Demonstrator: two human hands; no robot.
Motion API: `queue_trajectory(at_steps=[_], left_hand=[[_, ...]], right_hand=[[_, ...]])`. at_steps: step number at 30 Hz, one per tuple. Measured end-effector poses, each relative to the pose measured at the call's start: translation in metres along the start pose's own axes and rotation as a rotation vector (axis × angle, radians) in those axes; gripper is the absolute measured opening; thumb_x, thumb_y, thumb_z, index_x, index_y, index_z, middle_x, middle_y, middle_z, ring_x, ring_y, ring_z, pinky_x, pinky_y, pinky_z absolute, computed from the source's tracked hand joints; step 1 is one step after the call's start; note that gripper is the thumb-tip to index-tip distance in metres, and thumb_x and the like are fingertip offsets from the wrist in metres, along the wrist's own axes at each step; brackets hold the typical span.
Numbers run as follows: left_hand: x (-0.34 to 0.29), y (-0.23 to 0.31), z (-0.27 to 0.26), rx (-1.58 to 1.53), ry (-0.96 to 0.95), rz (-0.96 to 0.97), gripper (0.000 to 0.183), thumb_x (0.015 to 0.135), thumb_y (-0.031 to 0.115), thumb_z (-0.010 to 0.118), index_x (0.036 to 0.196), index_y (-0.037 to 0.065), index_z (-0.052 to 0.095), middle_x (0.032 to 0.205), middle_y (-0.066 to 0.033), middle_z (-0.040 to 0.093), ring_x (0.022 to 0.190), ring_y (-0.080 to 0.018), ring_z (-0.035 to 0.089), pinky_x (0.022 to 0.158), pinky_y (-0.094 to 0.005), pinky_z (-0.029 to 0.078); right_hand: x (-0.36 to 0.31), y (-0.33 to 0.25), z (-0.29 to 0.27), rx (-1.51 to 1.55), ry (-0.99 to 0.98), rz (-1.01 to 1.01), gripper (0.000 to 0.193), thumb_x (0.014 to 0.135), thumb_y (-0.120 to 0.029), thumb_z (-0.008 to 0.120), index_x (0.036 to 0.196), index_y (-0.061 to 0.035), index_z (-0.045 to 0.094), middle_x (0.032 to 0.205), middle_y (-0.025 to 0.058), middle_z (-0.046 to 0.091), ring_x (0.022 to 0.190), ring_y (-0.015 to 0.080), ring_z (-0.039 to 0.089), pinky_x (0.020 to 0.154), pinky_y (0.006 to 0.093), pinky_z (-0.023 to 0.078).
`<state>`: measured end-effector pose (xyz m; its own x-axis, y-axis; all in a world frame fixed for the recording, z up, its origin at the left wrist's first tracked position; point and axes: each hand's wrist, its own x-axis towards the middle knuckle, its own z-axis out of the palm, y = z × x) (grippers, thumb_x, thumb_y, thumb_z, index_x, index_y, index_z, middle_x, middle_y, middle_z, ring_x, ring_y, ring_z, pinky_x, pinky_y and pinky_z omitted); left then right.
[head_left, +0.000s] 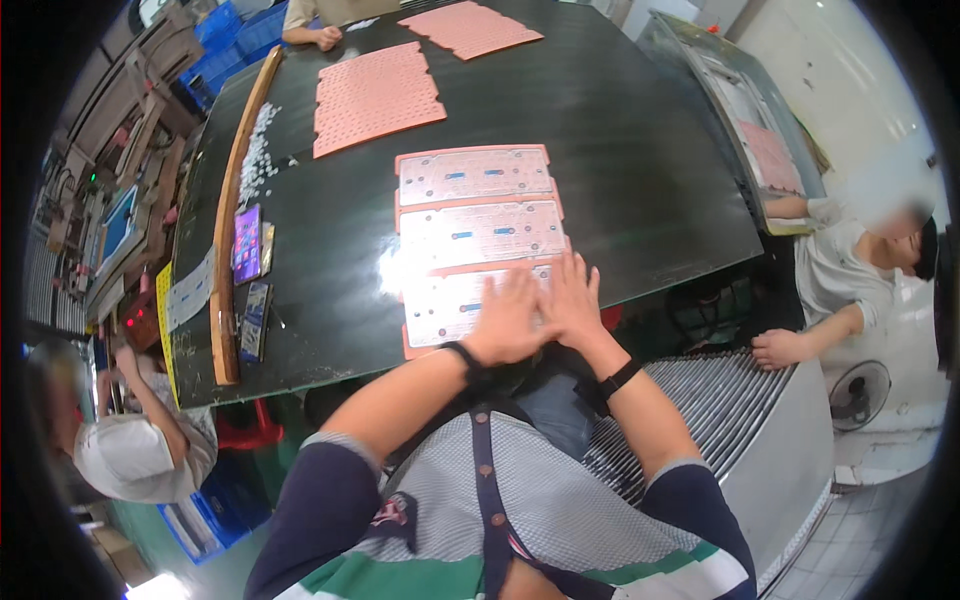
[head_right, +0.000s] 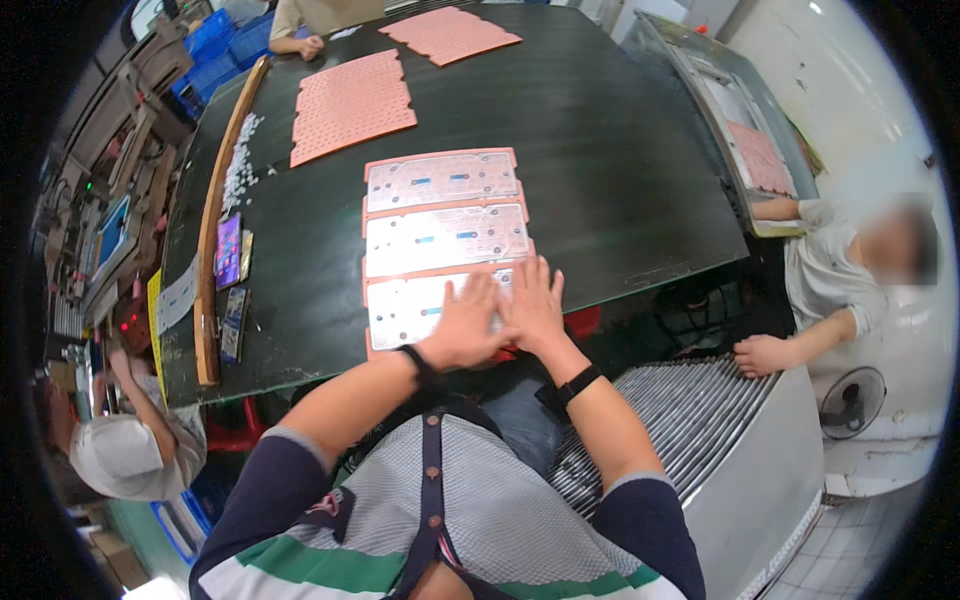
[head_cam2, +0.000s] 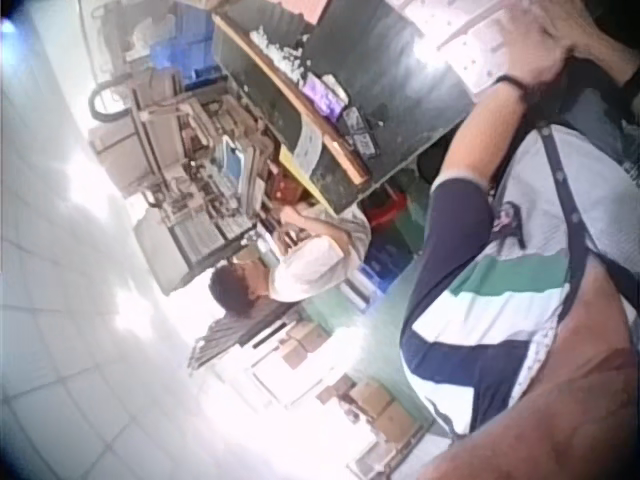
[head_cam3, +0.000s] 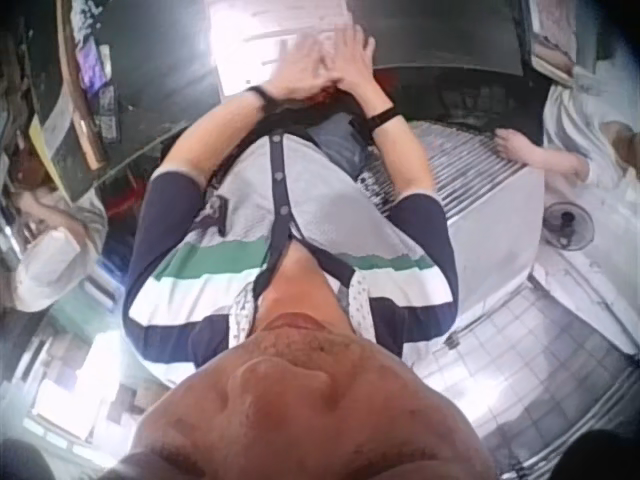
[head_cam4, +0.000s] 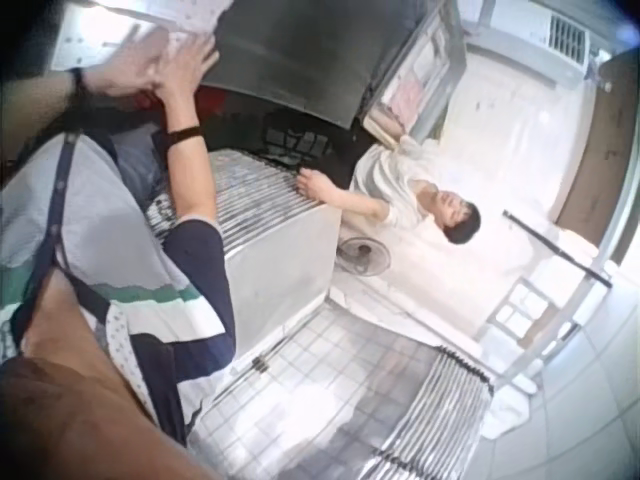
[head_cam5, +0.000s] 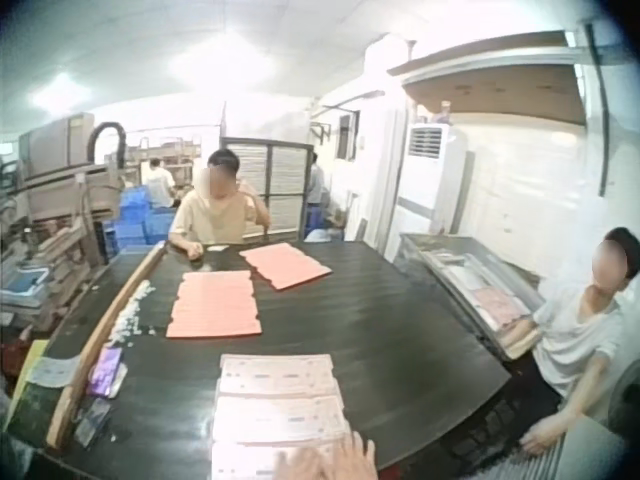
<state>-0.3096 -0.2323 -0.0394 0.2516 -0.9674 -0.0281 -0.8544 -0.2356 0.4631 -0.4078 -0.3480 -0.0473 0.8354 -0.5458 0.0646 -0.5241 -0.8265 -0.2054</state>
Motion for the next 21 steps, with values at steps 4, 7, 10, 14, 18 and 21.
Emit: queue_trajectory(at_steps=[4, 7, 10, 14, 18, 21], left_hand=[[0.019, 0.018, 0.014, 0.078, 0.055, 0.039, 0.096, 0.081, 0.065, 0.045, 0.137, -0.011, 0.029, 0.147, -0.0243, 0.024, 0.139, -0.0372, 0.018, 0.11, -0.0524, 0.014], [0.003, -0.007, 0.009, 0.076, 0.129, 0.078, 0.099, 0.078, 0.066, 0.051, 0.137, -0.01, 0.03, 0.147, -0.0238, 0.026, 0.14, -0.0329, 0.02, 0.111, -0.051, 0.013], [-0.023, -0.029, -0.015, 0.153, 0.098, 0.002, 0.099, 0.077, 0.065, 0.052, 0.138, -0.01, 0.029, 0.147, -0.0239, 0.026, 0.139, -0.0329, 0.02, 0.111, -0.0507, 0.014], [-0.059, -0.06, -0.038, 0.194, 0.081, -0.095, 0.096, 0.08, 0.062, 0.052, 0.139, -0.009, 0.026, 0.147, -0.0239, 0.025, 0.139, -0.0342, 0.018, 0.11, -0.054, 0.015], [-0.085, -0.081, -0.045, 0.18, 0.089, -0.156, 0.097, 0.08, 0.061, 0.052, 0.14, -0.009, 0.024, 0.148, -0.0235, 0.022, 0.14, -0.0344, 0.017, 0.109, -0.0565, 0.015], [-0.098, -0.092, -0.047, 0.156, 0.108, -0.196, 0.095, 0.08, 0.06, 0.053, 0.14, -0.008, 0.025, 0.148, -0.0229, 0.022, 0.139, -0.0342, 0.018, 0.108, -0.0569, 0.017]], right_hand=[[-0.008, 0.032, 0.015, -0.006, 0.067, 0.039, 0.066, 0.086, -0.029, 0.049, 0.138, 0.0059, 0.029, 0.147, 0.0245, 0.02, 0.136, 0.0399, 0.021, 0.109, 0.0557, 0.017], [-0.009, 0.015, 0.006, 0.027, 0.037, 0.042, 0.07, 0.087, -0.033, 0.05, 0.139, 0.0071, 0.025, 0.147, 0.0261, 0.021, 0.136, 0.0409, 0.02, 0.11, 0.0546, 0.016], [-0.011, 0.01, 0.004, 0.026, 0.023, 0.048, 0.074, 0.087, -0.037, 0.051, 0.139, 0.0083, 0.024, 0.147, 0.0278, 0.02, 0.137, 0.0419, 0.018, 0.11, 0.0541, 0.015], [-0.009, 0.018, 0.004, -0.013, 0.015, 0.042, 0.08, 0.086, -0.041, 0.052, 0.14, 0.0088, 0.021, 0.147, 0.0294, 0.017, 0.137, 0.0431, 0.016, 0.11, 0.0533, 0.012], [-0.009, 0.028, 0.007, 0.012, 0.003, 0.038, 0.081, 0.086, -0.042, 0.052, 0.141, 0.0083, 0.019, 0.147, 0.0298, 0.016, 0.138, 0.0433, 0.014, 0.111, 0.0529, 0.011], [-0.004, 0.041, 0.004, 0.102, 0.009, 0.034, 0.078, 0.085, -0.038, 0.053, 0.141, 0.0062, 0.019, 0.145, 0.0286, 0.022, 0.136, 0.0433, 0.017, 0.11, 0.0524, 0.014]])
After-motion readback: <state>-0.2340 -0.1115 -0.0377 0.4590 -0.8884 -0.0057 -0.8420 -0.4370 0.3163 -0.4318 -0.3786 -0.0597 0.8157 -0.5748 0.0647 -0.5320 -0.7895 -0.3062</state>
